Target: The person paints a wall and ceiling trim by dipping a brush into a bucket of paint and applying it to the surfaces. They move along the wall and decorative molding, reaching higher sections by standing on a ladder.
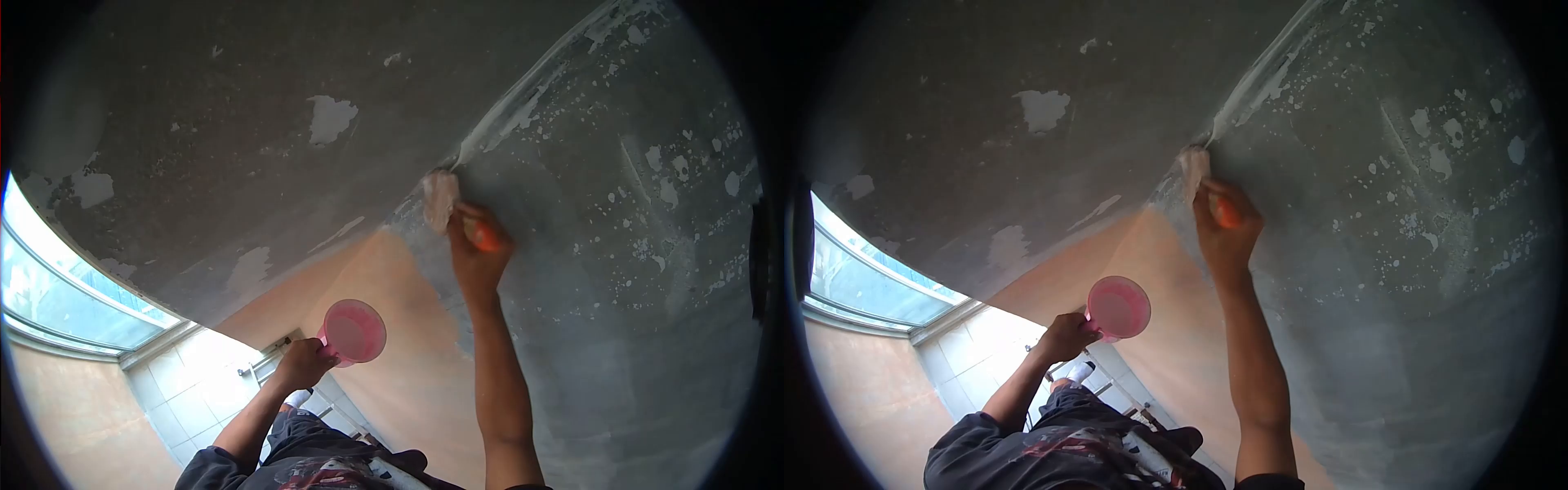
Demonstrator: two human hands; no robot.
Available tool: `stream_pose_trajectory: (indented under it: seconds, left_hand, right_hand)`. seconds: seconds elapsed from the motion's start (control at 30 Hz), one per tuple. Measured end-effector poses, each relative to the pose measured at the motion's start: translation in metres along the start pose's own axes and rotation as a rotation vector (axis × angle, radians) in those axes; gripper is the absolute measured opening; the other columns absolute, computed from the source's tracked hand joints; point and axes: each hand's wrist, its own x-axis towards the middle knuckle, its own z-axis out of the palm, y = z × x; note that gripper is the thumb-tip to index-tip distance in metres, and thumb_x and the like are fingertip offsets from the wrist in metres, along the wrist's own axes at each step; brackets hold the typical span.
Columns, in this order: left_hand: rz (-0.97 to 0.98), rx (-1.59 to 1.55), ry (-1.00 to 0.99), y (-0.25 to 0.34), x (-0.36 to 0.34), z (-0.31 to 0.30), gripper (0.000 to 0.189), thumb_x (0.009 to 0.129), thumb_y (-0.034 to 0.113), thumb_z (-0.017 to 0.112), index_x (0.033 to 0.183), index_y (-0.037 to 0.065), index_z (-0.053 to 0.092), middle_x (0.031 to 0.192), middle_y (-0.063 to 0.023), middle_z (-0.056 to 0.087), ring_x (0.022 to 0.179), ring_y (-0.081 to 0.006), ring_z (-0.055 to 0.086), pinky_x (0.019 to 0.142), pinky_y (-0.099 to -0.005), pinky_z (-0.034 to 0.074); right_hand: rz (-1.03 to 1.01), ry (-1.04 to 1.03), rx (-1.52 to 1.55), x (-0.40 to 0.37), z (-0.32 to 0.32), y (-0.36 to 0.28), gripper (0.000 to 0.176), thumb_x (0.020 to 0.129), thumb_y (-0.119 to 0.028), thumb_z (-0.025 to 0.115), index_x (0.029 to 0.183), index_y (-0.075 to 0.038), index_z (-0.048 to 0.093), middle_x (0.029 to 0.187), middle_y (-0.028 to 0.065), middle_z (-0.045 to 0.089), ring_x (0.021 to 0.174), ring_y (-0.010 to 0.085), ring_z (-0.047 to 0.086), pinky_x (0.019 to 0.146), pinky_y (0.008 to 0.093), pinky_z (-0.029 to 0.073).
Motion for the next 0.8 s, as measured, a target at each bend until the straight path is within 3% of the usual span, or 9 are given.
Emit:
stream_pose_trajectory:
  seconds: [0.1,0.3,0.37,0.4,0.43,0.47,0.57,0.8]
  left_hand:
    - [0.053,-0.011,0.007,0.001,0.002,0.002,0.04,0.083,0.036,0.07,0.083,-0.004,0.066,0.078,-0.0237,0.066,0.076,-0.037,0.066,0.071,-0.043,0.051]
    - [0.059,-0.005,-0.012,0.008,0.006,0.006,0.041,0.083,0.037,0.069,0.084,-0.004,0.065,0.079,-0.0233,0.066,0.078,-0.0382,0.066,0.072,-0.0434,0.05]
    - [0.043,0.066,-0.048,0.015,0.006,0.006,0.034,0.085,0.031,0.071,0.091,-0.002,0.065,0.076,-0.0178,0.067,0.07,-0.0266,0.067,0.066,-0.0394,0.05]
    - [0.04,0.064,-0.053,0.014,0.005,0.009,0.034,0.085,0.031,0.071,0.091,-0.002,0.065,0.076,-0.0178,0.067,0.07,-0.0266,0.067,0.066,-0.0394,0.05]
    - [0.069,0.047,-0.04,0.013,0.006,0.011,0.037,0.084,0.034,0.069,0.088,-0.003,0.065,0.079,-0.0206,0.066,0.075,-0.0328,0.066,0.07,-0.0416,0.05]
    - [0.099,0.03,-0.024,0.011,0.006,0.012,0.041,0.084,0.038,0.068,0.084,-0.003,0.065,0.082,-0.0234,0.066,0.081,-0.039,0.065,0.073,-0.0437,0.05]
    - [0.053,0.055,-0.065,0.012,0.003,0.01,0.034,0.085,0.032,0.07,0.091,-0.001,0.066,0.084,-0.0207,0.067,0.082,-0.0344,0.066,0.074,-0.0423,0.049]
    - [0.026,0.058,-0.049,-0.004,-0.002,0.009,0.034,0.085,0.032,0.07,0.09,-0.001,0.066,0.084,-0.0211,0.067,0.081,-0.035,0.066,0.073,-0.0427,0.049]
  right_hand:
    - [-0.087,0.05,-0.056,0.044,-0.018,-0.017,0.012,0.081,-0.003,0.072,0.091,0.001,0.069,0.084,0.0091,0.07,0.08,0.0142,0.067,0.074,0.0283,0.054]
    - [-0.321,0.428,-0.05,0.127,-0.052,-0.07,0.009,0.085,-0.002,0.071,0.093,0.001,0.069,0.089,0.0085,0.069,0.078,0.0143,0.067,0.069,0.0262,0.054]
    - [-0.341,0.516,-0.095,0.132,-0.049,-0.068,0.009,0.085,-0.001,0.07,0.093,0.001,0.068,0.088,0.0084,0.069,0.078,0.0143,0.066,0.069,0.0262,0.054]
    - [-0.411,0.543,-0.092,0.127,-0.041,-0.058,0.009,0.085,-0.001,0.071,0.092,0.001,0.067,0.087,0.0083,0.068,0.076,0.0144,0.066,0.067,0.0266,0.054]
    - [-0.481,0.571,-0.088,0.119,-0.032,-0.049,0.009,0.085,-0.001,0.071,0.092,0.001,0.066,0.086,0.0081,0.068,0.075,0.0145,0.066,0.066,0.027,0.054]
    - [-0.463,0.536,-0.128,0.105,-0.025,-0.041,0.01,0.085,0.001,0.07,0.093,0.001,0.065,0.087,0.0088,0.068,0.076,0.0148,0.066,0.066,0.0272,0.054]
    - [-0.374,0.352,-0.183,0.048,-0.011,-0.011,0.012,0.089,0.001,0.064,0.099,0.006,0.06,0.099,0.0166,0.064,0.086,0.0205,0.067,0.072,0.0303,0.063]
    - [-0.159,0.268,0.08,-0.048,0.017,0.014,0.013,0.089,0.005,0.06,0.102,0.005,0.059,0.102,0.0165,0.064,0.092,0.0218,0.066,0.073,0.0302,0.063]
